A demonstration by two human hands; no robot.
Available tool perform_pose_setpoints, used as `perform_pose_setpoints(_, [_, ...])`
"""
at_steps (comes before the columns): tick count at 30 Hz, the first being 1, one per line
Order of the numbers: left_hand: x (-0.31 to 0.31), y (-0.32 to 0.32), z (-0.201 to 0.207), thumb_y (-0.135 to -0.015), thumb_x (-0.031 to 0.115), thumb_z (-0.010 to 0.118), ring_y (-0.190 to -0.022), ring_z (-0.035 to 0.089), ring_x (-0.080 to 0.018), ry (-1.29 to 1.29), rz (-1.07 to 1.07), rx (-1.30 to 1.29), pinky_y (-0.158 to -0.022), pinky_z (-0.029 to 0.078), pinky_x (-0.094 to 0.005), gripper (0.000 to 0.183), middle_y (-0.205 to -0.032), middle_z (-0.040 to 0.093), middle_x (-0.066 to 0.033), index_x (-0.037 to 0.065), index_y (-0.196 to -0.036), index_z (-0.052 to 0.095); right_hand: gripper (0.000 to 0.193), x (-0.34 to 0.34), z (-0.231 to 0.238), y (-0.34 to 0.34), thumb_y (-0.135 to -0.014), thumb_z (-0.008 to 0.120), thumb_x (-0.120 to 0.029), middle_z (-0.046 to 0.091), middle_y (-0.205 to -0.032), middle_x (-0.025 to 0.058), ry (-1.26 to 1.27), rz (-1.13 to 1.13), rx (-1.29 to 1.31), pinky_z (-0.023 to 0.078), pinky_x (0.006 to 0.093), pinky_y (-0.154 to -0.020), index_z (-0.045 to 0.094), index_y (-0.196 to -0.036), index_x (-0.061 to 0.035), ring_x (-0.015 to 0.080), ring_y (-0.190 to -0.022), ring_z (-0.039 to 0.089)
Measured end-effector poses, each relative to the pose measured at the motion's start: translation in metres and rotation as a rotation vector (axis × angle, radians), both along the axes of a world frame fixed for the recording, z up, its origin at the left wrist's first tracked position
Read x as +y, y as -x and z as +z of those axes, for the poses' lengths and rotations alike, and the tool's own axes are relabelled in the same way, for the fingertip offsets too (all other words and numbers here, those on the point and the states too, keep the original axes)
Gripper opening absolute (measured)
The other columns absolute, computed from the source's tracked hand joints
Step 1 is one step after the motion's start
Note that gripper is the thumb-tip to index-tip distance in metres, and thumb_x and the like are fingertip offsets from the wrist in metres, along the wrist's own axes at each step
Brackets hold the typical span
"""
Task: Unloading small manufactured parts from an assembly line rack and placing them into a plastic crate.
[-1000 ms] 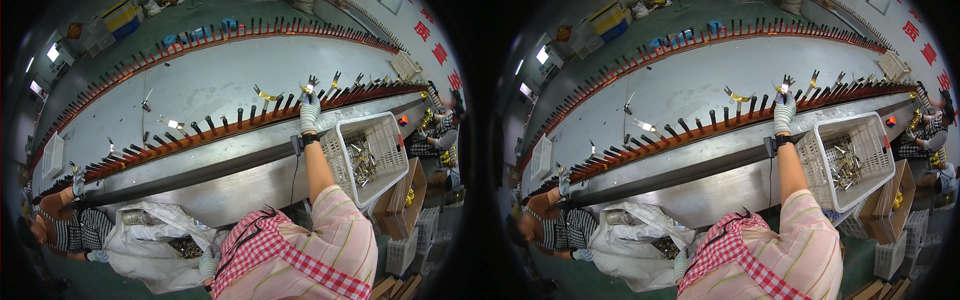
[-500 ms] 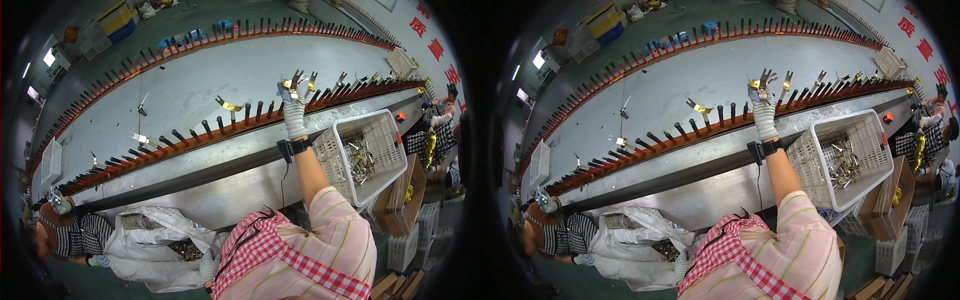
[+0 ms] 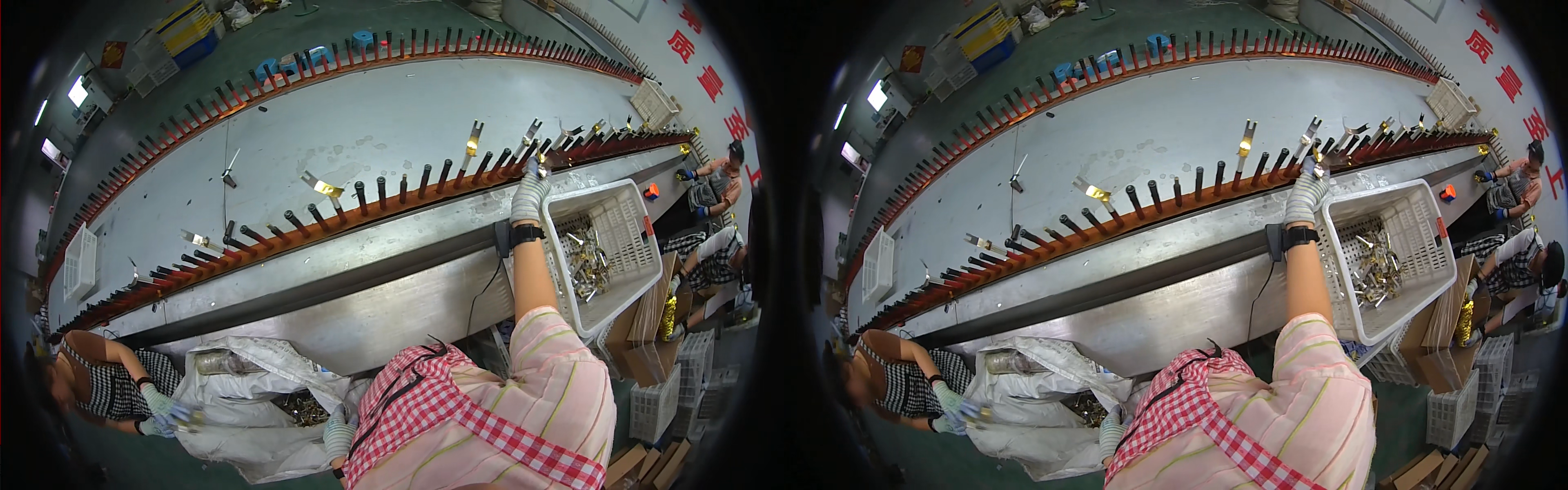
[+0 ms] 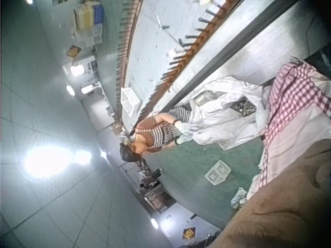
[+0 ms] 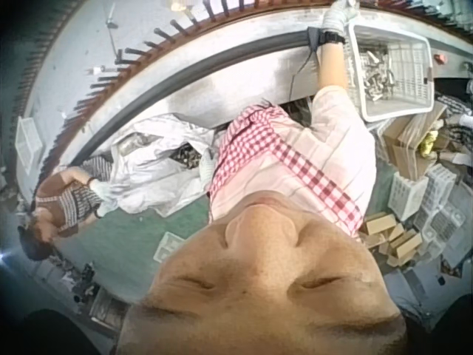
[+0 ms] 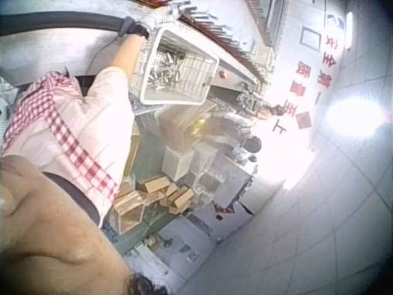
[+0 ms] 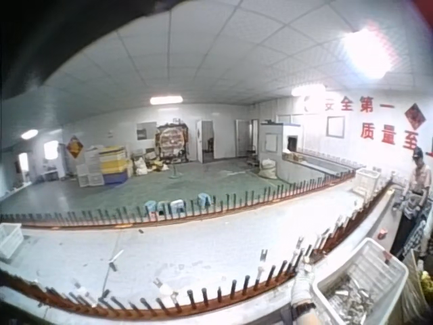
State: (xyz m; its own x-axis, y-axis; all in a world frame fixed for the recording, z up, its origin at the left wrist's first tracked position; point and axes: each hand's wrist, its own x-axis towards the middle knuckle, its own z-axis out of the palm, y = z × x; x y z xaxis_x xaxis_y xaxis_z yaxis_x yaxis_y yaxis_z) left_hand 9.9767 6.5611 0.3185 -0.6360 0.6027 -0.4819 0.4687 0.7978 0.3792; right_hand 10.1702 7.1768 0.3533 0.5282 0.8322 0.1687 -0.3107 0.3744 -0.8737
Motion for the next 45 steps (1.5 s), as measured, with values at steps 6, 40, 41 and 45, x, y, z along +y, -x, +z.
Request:
perform_pose_setpoints(6, [0.025,-0.032,0.003,-0.076,0.028,0.056,-0.091,0.055,-0.0368,0.029,-0.041,0.025,-0.078,0.044,-0.0400,0.045,-0.100,0.057,-0.0230,-0.001,-0.109,0.051,0.015,0.064,-0.040,-0.019,-0.077,0.062,-0.004,0.057,-0.078,-0.0003,-0.047,0.097,-0.041,0.038,0.0218,-0.056,0.058,-0.091,-0.0013,0.0077,-0.063,0.046])
perform_pose_setpoints(40, [0.159,-0.190,-0.008,-0.074,0.028,0.058,-0.093,0.055,-0.0375,0.105,-0.012,-0.016,-0.080,0.044,-0.0397,0.050,-0.101,0.056,-0.0246,-0.003,-0.112,0.049,0.030,0.188,-0.021,-0.192,-0.075,0.066,-0.012,0.058,-0.093,0.0027,-0.023,-0.069,0.120,0.043,0.0274,-0.067,0.055,-0.102,-0.0039,0.0143,-0.076,0.052])
perform_pose_setpoints(41, [0.164,-0.194,-0.008,-0.074,0.028,0.058,-0.093,0.055,-0.0375,0.107,-0.009,-0.015,-0.080,0.044,-0.0397,0.050,-0.101,0.056,-0.0246,-0.003,-0.112,0.049,0.030,0.192,-0.022,-0.195,-0.075,0.066,-0.012,0.058,-0.093,0.0027,-0.020,-0.066,0.121,0.043,0.0274,-0.067,0.055,-0.102,-0.0039,0.0143,-0.076,0.052])
perform_pose_setpoints(45, [0.184,-0.218,-0.006,-0.074,0.028,0.058,-0.093,0.055,-0.0375,0.114,-0.009,-0.016,-0.080,0.044,-0.0399,0.049,-0.101,0.056,-0.0245,-0.003,-0.112,0.049,0.026,0.199,-0.007,-0.204,-0.079,0.060,-0.013,0.060,-0.094,0.0057,0.046,0.078,0.328,0.043,0.0278,-0.069,0.055,-0.102,-0.0012,0.0165,-0.077,0.053])
